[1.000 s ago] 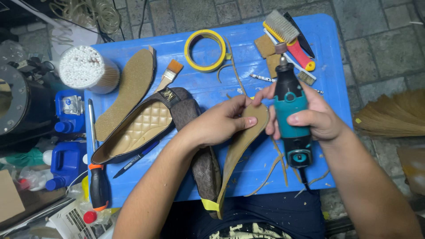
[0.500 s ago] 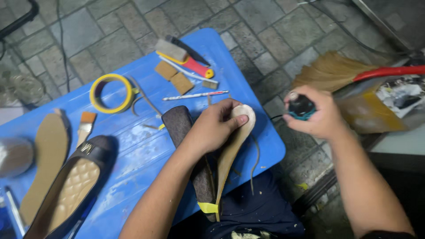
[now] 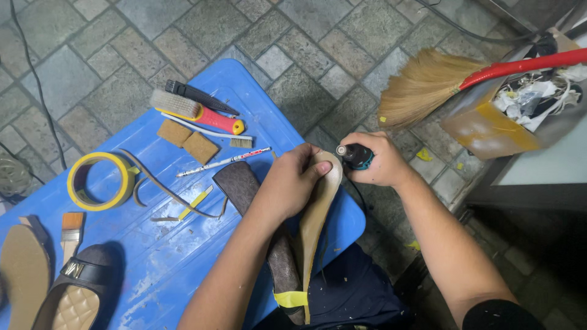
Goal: The person uses a rotary tool to grind and shape the edges of a shoe sole. They hold the shoe steady with one hand while operating the tool with the other, periodically turning the shoe to access different areas of the sole's perimeter.
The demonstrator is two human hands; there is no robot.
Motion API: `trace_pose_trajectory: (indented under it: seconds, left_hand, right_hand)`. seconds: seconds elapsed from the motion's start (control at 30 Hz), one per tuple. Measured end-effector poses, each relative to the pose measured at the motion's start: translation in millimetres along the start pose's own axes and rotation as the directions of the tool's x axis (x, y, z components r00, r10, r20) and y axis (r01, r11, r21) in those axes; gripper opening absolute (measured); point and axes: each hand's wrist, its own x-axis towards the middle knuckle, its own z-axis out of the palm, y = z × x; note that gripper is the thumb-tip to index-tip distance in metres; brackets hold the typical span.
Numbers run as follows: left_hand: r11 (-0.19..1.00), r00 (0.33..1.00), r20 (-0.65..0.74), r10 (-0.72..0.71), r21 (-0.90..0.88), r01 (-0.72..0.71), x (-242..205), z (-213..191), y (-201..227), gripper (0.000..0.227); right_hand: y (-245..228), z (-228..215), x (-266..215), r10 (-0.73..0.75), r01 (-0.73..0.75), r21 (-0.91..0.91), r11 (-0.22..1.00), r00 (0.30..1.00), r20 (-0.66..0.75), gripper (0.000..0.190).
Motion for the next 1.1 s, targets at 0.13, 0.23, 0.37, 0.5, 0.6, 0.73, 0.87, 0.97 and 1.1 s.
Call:
trace_pose_trajectory:
  seconds: [0.13, 0.23, 0.37, 0.5, 0.6, 0.73, 0.87, 0.97, 1.1]
  left_hand:
    - [1.000, 1.000, 0.018, 0.003, -0.001, -0.003, 2, 0, 1, 0.031]
    - [1.000, 1.000, 0.025, -0.001, -0.010, 0.001, 2, -2, -1, 0.031]
    - [1.000, 0.999, 0.031, -0.014, -0.022, 0.015, 2, -2, -2, 0.031]
    - [1.000, 1.000, 0.022, -0.015, -0.005, 0.015, 3, -2, -4, 0.032]
    - [1.000, 0.999, 0.028, -0.016, -0.008, 0.016, 4, -2, -5, 0.032]
    - [0.999, 0.999, 0.032, -0.036, -0.014, 0.037, 4, -2, -4, 0.031]
    - [0.999, 0.999, 0.032, -0.025, -0.022, 0.026, 3, -3, -4, 0.031]
    - [0.999, 0.999, 0.034, -0.030, -0.015, 0.031, 3, -3, -4, 0.031]
    - [0.999, 0.999, 0.030, -0.037, -0.026, 0.038, 4, -2, -5, 0.031]
  right_hand:
    - [8, 6, -2, 0.023, -0.024, 0.058, 0.998, 0.999, 0.029, 0.042]
    - [14, 9, 1, 0.008, -0.011, 0.065, 0.998, 0.999, 0.050, 0.044]
    - [14, 12, 0, -0.014, 0.011, 0.072, 0.997, 0.999, 0.043, 0.045]
    - [11, 13, -2, 0.001, -0.004, 0.072, 0.997, 0.999, 0.033, 0.047]
    - [8, 12, -3, 0.016, -0.018, 0.060, 0.998, 0.999, 0.037, 0.044]
    - [3, 13, -6, 0.028, -0.030, 0.060, 0.998, 0.999, 0.033, 0.043]
    - [-1, 15, -9, 0.041, -0.043, 0.090, 0.995, 0.999, 0.028, 0.042]
    - [-1, 17, -10, 0.073, -0.073, 0.098, 0.992, 0.997, 0.006, 0.040]
    - [0, 21, -11, 0.098, -0.096, 0.091, 0.991, 0.995, -0.017, 0.038]
